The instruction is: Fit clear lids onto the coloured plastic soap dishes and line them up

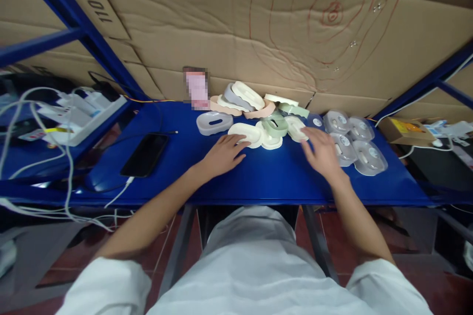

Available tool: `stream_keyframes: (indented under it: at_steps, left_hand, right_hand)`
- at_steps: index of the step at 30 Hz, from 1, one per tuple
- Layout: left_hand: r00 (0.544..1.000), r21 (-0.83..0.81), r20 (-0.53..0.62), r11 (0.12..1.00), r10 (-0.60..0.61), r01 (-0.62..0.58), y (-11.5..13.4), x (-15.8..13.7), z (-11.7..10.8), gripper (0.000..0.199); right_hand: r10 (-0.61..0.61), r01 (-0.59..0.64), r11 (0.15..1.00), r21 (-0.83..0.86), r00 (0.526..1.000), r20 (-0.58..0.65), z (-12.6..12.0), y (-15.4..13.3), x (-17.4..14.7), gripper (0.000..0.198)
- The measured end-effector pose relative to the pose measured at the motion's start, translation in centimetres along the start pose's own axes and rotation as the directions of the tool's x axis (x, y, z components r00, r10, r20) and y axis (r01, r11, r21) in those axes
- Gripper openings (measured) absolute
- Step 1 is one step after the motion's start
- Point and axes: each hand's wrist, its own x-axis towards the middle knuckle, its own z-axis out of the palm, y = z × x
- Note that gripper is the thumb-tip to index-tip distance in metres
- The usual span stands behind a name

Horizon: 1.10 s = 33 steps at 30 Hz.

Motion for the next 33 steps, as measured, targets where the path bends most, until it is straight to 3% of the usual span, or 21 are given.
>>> stream_keyframes:
  at_steps: [3, 6, 9, 12, 16, 20, 23, 28, 33]
  left_hand:
    - [0.991, 0.072, 0.118, 0.995, 0.066, -0.075, -2.7, 3.1, -0.6, 0.033]
    - [0.979, 0.031, 0.171, 0.993, 0.107, -0.114, -4.4, 3.8, -0.5, 0.025]
    - [0.976, -0.088, 0.172, 0.989, 0.133, -0.120, -4.6, 2.9, -0.5, 0.025]
    - [0.955, -0.187, 0.249, 0.975, 0.163, -0.118, -4.1, 2.1, -0.9, 0.024]
    - [0.954, -0.166, 0.256, 0.979, 0.159, -0.118, -4.0, 2.0, -1.5, 0.020]
    - [0.992, -0.088, 0.093, 0.993, 0.082, -0.073, -5.1, 1.7, -2.0, 0.069]
    - [0.996, -0.140, 0.077, 0.990, 0.048, -0.037, -5.9, 1.4, -2.5, 0.098]
    - [0.988, -0.195, 0.149, 0.981, 0.041, -0.011, -6.4, 1.3, -3.0, 0.079]
    - [0.981, -0.131, 0.192, 0.991, 0.013, 0.012, -6.7, 1.4, -3.3, 0.056]
  right_hand:
    - [-0.101, 0.101, 0.995, 0.010, 0.990, 0.096, 3.9, -3.8, 5.6, 0.055]
    - [-0.108, 0.111, 0.994, -0.003, 0.978, 0.176, 6.0, -5.1, 8.1, 0.050]
    - [-0.083, 0.078, 0.996, 0.045, 0.986, 0.146, 5.7, -5.2, 7.9, 0.043]
    - [-0.088, 0.079, 0.988, 0.130, 0.994, 0.060, 4.3, -5.7, 6.7, 0.040]
    - [-0.151, 0.138, 0.959, 0.249, 0.988, 0.033, 3.6, -7.8, 5.4, 0.035]
    - [-0.286, 0.226, 0.919, 0.322, 0.946, 0.152, 4.5, -9.8, 4.7, 0.032]
    - [-0.343, 0.251, 0.883, 0.398, 0.922, 0.180, 5.5, -10.5, 4.8, 0.033]
    - [-0.404, 0.258, 0.824, 0.505, 0.892, 0.203, 6.5, -11.4, 5.3, 0.040]
    - [-0.444, 0.311, 0.834, 0.456, 0.868, 0.222, 6.8, -11.9, 5.2, 0.043]
